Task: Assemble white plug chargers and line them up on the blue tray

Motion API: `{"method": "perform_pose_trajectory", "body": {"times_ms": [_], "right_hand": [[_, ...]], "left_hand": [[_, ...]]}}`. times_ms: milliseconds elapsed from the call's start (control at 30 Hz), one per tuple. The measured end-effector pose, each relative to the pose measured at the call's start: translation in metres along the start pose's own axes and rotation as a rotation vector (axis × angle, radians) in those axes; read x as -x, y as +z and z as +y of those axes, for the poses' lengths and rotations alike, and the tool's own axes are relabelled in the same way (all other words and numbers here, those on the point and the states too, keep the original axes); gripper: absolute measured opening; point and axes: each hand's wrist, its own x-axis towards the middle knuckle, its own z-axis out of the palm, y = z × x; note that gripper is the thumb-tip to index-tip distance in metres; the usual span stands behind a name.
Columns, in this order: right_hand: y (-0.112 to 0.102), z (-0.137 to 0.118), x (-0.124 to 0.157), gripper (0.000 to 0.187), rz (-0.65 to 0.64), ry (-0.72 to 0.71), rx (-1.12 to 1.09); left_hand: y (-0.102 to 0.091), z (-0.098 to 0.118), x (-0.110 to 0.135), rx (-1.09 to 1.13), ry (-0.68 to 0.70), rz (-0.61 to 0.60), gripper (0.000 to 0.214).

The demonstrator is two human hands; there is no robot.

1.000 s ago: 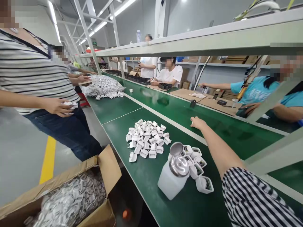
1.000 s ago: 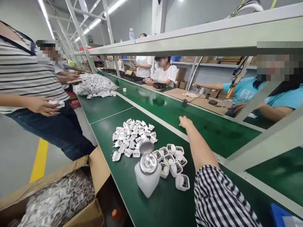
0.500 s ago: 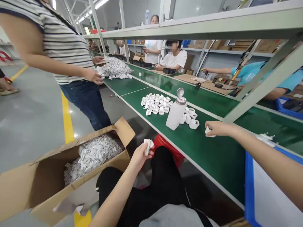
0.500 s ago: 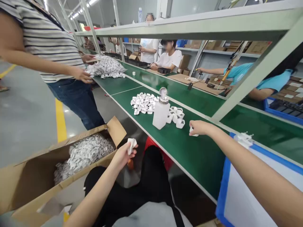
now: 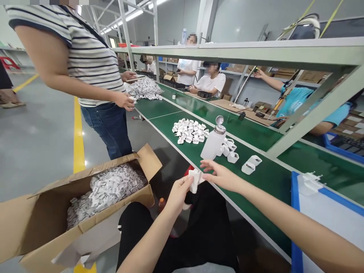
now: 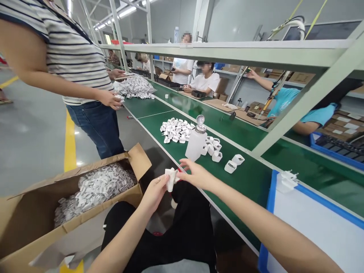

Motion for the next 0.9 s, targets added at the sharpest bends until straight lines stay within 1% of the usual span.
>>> {"method": "perform_pose_trajectory", "body": {"times_ms": [33, 67, 133, 200, 333, 433, 533, 567, 600, 667, 700, 767, 833, 900], "right_hand": [[0.003, -0.005, -0.002, 0.043, -0.040, -0.024, -0.133], [0.004, -0.007, -0.005, 0.040, -0.064, -0.033, -0.220], [0.002, -0.005, -0.012, 0.028, -0.104, -0.027, -0.309], [-0.002, 0.003, -0.019, 0.021, -0.173, -0.014, -0.357], [-0.012, 0.020, -0.024, 0.037, -0.275, -0.097, -0.406], [-0.021, 0.026, -0.020, 0.035, -0.384, -0.104, -0.406], [-0.031, 0.025, -0.010, 0.045, -0.470, -0.099, -0.350], [-0.032, 0.023, -0.006, 0.042, -0.465, -0.113, -0.311], [-0.033, 0.022, -0.002, 0.036, -0.440, -0.127, -0.262], [-0.033, 0.020, 0.005, 0.018, -0.350, -0.148, -0.152], [-0.034, 0.020, 0.007, 0.014, -0.298, -0.142, -0.111], [-0.042, 0.020, 0.010, 0.013, -0.205, -0.080, -0.095], [-0.060, 0.020, 0.009, 0.013, -0.124, 0.016, -0.128], [-0.088, 0.021, 0.005, 0.016, -0.026, 0.099, -0.146]], "left_hand": [[0.003, 0.000, -0.004, -0.015, 0.007, -0.022, 0.027], [0.005, 0.000, -0.009, -0.020, -0.001, -0.039, 0.026], [0.009, 0.000, -0.018, 0.026, -0.064, -0.084, 0.026], [0.012, -0.001, -0.027, 0.135, -0.171, -0.148, 0.026], [0.011, -0.016, -0.040, 0.371, -0.400, -0.259, 0.023], [0.008, -0.032, -0.045, 0.472, -0.475, -0.367, 0.023], [0.007, -0.044, -0.048, 0.513, -0.543, -0.471, 0.028], [0.008, -0.046, -0.049, 0.512, -0.572, -0.492, 0.027], [0.009, -0.047, -0.050, 0.502, -0.594, -0.503, 0.025], [0.012, -0.047, -0.053, 0.473, -0.604, -0.493, 0.024], [0.012, -0.047, -0.054, 0.456, -0.597, -0.482, 0.026], [0.011, -0.050, -0.056, 0.429, -0.570, -0.471, 0.030], [0.005, -0.055, -0.055, 0.419, -0.551, -0.475, 0.032], [-0.004, -0.062, -0.051, 0.408, -0.547, -0.466, 0.034]]}}
